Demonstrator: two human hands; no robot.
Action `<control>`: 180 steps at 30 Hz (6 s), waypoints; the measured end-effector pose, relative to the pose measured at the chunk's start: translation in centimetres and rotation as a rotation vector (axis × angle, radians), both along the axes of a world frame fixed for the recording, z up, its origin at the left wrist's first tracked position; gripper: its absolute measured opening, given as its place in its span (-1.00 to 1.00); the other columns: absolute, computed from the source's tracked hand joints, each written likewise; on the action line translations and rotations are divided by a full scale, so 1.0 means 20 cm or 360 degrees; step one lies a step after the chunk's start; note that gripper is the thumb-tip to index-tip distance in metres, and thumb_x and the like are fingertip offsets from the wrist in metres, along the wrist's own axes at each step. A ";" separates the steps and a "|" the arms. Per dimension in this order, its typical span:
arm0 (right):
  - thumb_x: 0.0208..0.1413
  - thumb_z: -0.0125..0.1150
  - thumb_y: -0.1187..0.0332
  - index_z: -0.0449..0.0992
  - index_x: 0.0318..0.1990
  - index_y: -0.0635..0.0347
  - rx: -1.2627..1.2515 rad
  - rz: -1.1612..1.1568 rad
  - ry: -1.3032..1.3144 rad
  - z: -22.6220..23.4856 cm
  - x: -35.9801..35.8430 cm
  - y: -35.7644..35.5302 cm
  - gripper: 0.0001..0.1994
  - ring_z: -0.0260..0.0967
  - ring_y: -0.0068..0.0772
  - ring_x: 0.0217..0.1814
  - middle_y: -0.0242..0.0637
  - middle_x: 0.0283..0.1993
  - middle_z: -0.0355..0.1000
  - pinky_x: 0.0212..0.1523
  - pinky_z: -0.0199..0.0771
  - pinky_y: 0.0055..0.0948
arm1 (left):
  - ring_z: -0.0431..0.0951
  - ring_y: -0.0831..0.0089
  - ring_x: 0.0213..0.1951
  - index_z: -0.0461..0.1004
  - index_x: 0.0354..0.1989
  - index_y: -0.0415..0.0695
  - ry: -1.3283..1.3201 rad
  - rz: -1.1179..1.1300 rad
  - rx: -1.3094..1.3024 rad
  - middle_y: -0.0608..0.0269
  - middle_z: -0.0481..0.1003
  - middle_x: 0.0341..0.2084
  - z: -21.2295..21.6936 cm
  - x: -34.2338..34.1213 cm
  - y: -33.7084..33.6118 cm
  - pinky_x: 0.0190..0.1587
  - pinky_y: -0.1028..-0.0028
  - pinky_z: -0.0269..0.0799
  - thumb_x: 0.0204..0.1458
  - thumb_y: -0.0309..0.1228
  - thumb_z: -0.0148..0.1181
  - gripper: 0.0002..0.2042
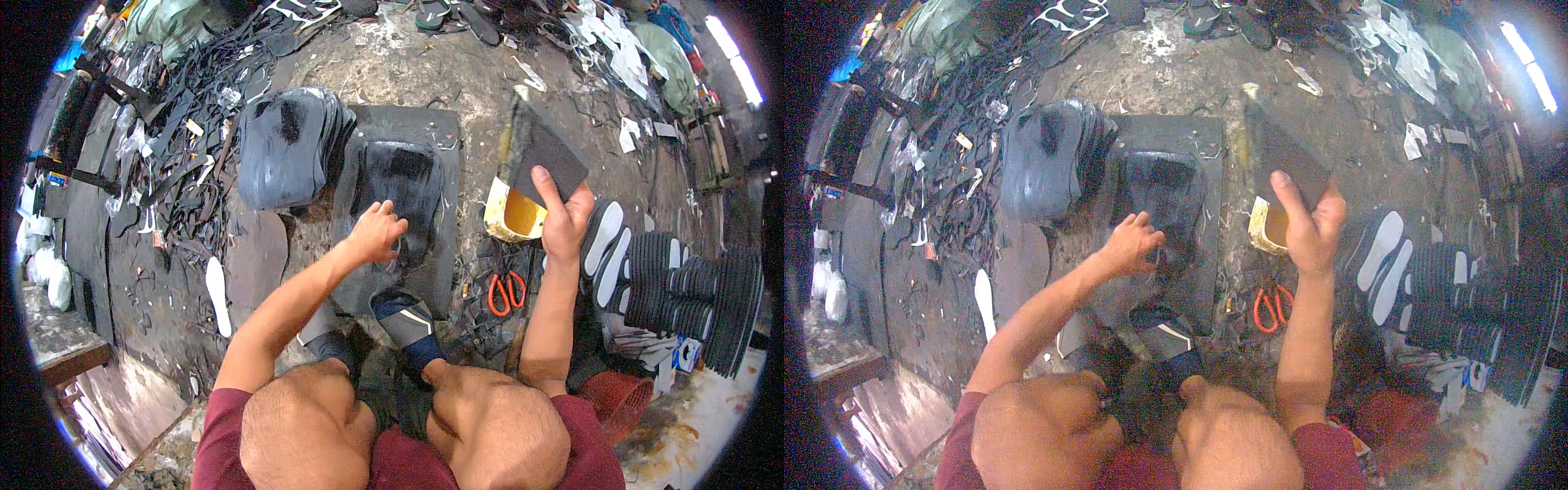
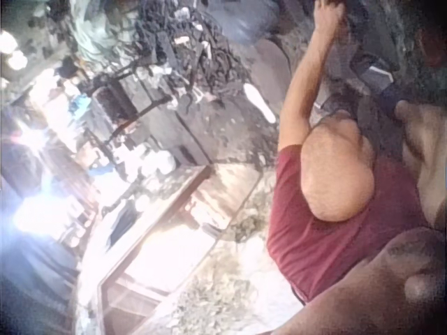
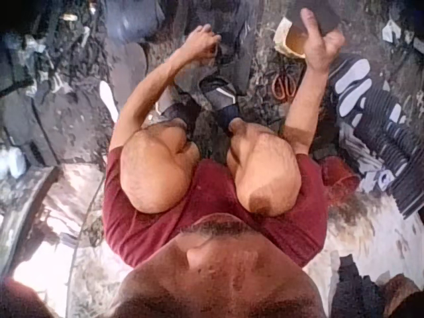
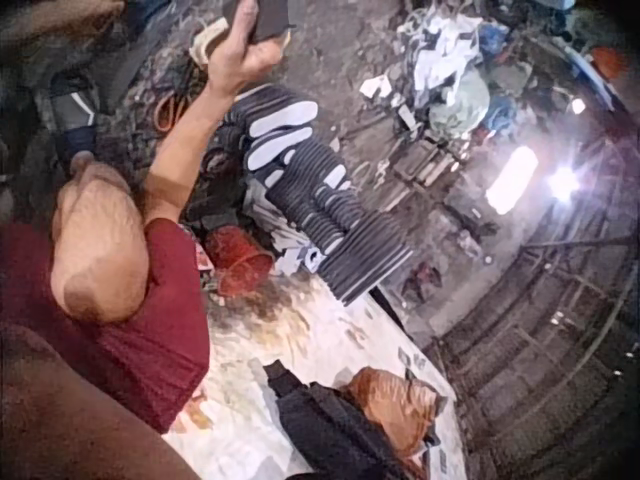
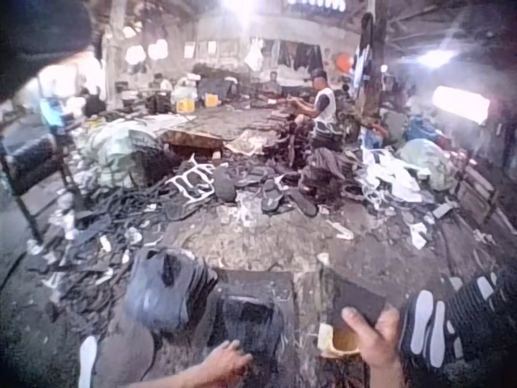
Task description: The person sits on the floor and repeatedly applies a yellow substance from a bucket onto black rubber sheets using a small tool. Later, the person stands, gathers gray shoe insoles, and places them on a machine.
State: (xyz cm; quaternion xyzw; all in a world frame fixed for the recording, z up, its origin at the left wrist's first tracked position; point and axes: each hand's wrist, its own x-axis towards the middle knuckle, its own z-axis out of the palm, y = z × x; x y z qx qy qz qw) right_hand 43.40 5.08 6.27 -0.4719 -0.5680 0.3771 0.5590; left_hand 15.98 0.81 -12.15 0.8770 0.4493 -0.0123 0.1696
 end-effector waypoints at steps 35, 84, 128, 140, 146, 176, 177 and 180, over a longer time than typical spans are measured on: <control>0.13 0.20 0.29 0.58 0.12 -0.31 0.0369 0.0812 -0.1642 -0.61 -1.62 0.90 -0.62 0.59 -0.03 -0.04 -0.20 -0.04 0.62 -0.08 0.59 -0.07 | 0.44 0.16 0.05 0.53 0.11 -0.06 -0.0997 0.1052 0.0514 0.22 0.50 0.06 0.02 -0.35 -0.53 0.04 0.17 0.39 -0.05 -0.34 0.43 -0.52; -0.05 0.47 0.34 0.52 -0.01 0.42 -0.0550 -0.0808 -0.0876 -0.37 0.48 0.21 -0.54 0.53 0.06 0.10 0.13 0.03 0.55 0.17 0.44 -0.16 | 0.34 -0.06 0.17 -0.23 0.56 -0.08 -0.0815 0.1376 -0.0016 -0.09 0.38 0.22 -0.17 -0.19 -0.45 0.29 0.13 0.25 -0.29 -0.48 0.59 0.24; 0.11 0.25 0.26 0.56 0.15 -0.22 -0.0154 0.1034 -0.2160 -0.84 -1.01 0.78 -0.60 0.57 0.05 0.04 -0.13 -0.01 0.61 -0.03 0.58 0.04 | 0.40 0.10 0.31 0.53 0.01 -0.23 -0.0656 0.0524 0.0206 0.01 0.47 0.20 -0.30 -0.09 -0.41 0.36 0.22 0.33 0.02 -0.49 0.11 -0.66; 0.14 0.24 0.32 0.60 0.03 0.07 -0.0166 0.1346 -0.1423 -0.76 -0.77 -0.32 -0.71 0.62 -0.03 -0.11 -0.16 -0.08 0.64 -0.15 0.62 -0.14 | 0.54 0.16 0.15 0.51 0.14 -0.08 -0.0951 -0.0335 -0.0008 0.07 0.46 0.22 -0.19 0.19 -0.73 0.19 0.19 0.49 0.01 -0.27 0.20 -0.53; 0.17 0.27 0.22 0.56 0.15 0.08 -0.0046 0.0482 -0.1367 -0.57 -0.64 0.31 -0.60 0.57 -0.04 0.10 -0.03 0.07 0.58 0.07 0.55 -0.23 | 0.66 0.08 -0.13 0.41 0.24 -0.18 -0.0487 0.0250 -0.0202 0.01 0.29 0.36 -0.05 0.14 -0.40 -0.21 0.14 0.65 0.03 -0.37 0.20 -0.47; 0.08 0.15 0.38 0.59 0.09 -0.46 -0.0236 0.0990 -0.2050 -0.85 -0.50 0.56 -0.55 0.60 -0.05 -0.08 -0.24 -0.07 0.63 -0.12 0.61 -0.02 | 0.42 -0.01 0.12 0.48 0.21 -0.16 -0.0603 0.1948 -0.0118 -0.05 0.46 0.03 -0.20 -0.16 -0.34 0.18 0.14 0.35 -0.17 -0.24 0.51 -0.32; 0.08 0.16 0.37 0.59 0.09 -0.46 -0.0233 0.0984 -0.2066 -0.86 -0.50 0.49 -0.56 0.60 -0.05 -0.07 -0.23 -0.08 0.63 -0.13 0.61 -0.01 | 0.43 0.01 0.11 0.50 0.19 -0.17 -0.0616 0.1923 -0.0111 -0.04 0.47 0.02 -0.20 -0.16 -0.35 0.17 0.16 0.37 -0.16 -0.25 0.51 -0.34; 0.08 0.14 0.40 0.60 0.07 -0.42 -0.0319 0.1093 -0.2015 -0.80 -0.59 0.08 -0.57 0.61 -0.09 -0.06 -0.21 -0.04 0.62 -0.14 0.61 -0.01 | 0.48 0.04 0.07 0.54 0.11 -0.19 -0.0621 0.1916 -0.0126 0.01 0.53 -0.05 -0.22 -0.23 -0.39 0.16 0.18 0.39 -0.11 -0.32 0.45 -0.46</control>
